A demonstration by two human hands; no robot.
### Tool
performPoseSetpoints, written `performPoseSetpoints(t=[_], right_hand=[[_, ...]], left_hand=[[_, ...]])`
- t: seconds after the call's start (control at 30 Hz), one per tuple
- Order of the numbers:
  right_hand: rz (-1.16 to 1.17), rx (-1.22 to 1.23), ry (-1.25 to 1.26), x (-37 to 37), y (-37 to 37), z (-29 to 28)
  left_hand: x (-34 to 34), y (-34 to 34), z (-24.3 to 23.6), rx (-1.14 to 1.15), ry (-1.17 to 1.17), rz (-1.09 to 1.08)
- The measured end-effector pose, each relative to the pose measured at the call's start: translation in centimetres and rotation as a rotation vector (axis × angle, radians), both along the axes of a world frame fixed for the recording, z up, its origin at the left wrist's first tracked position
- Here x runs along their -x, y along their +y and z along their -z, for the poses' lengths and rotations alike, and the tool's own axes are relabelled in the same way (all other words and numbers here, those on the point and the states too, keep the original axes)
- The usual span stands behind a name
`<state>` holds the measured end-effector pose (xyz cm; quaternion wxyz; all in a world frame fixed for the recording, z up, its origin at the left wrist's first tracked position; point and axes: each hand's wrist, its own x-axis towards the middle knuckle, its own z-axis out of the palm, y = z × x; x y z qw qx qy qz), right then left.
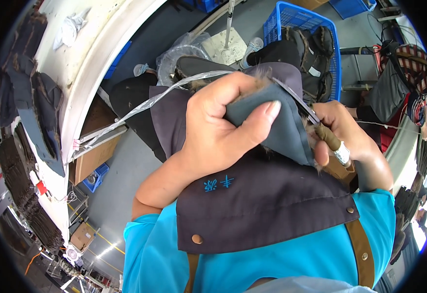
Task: Trimming the fur lining and edges of a leather component using scissors.
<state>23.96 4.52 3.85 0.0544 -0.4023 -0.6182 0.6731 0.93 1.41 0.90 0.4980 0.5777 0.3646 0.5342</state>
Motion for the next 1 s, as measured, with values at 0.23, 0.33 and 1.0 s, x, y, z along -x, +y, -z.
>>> performPoseSetpoints(t=[0.23, 0.33, 1.0], right_hand=[[0.072, -0.335, -0.098, 0.2, -0.1, -0.2], [0.074, -0.397, -0.186, -0.1, 0.1, -0.1], [-0.097, -0.752, -0.181, -0.4, 1.0, -0.5]], left_hand=[[-0.9, 0.4, -0.7, 0.233, -0.140, -0.016], [-0.7, 0.2, -0.5, 0.270, -0.151, -0.003], [0.1, 0.1, 0.4, 0.160, -0.088, 0.080]])
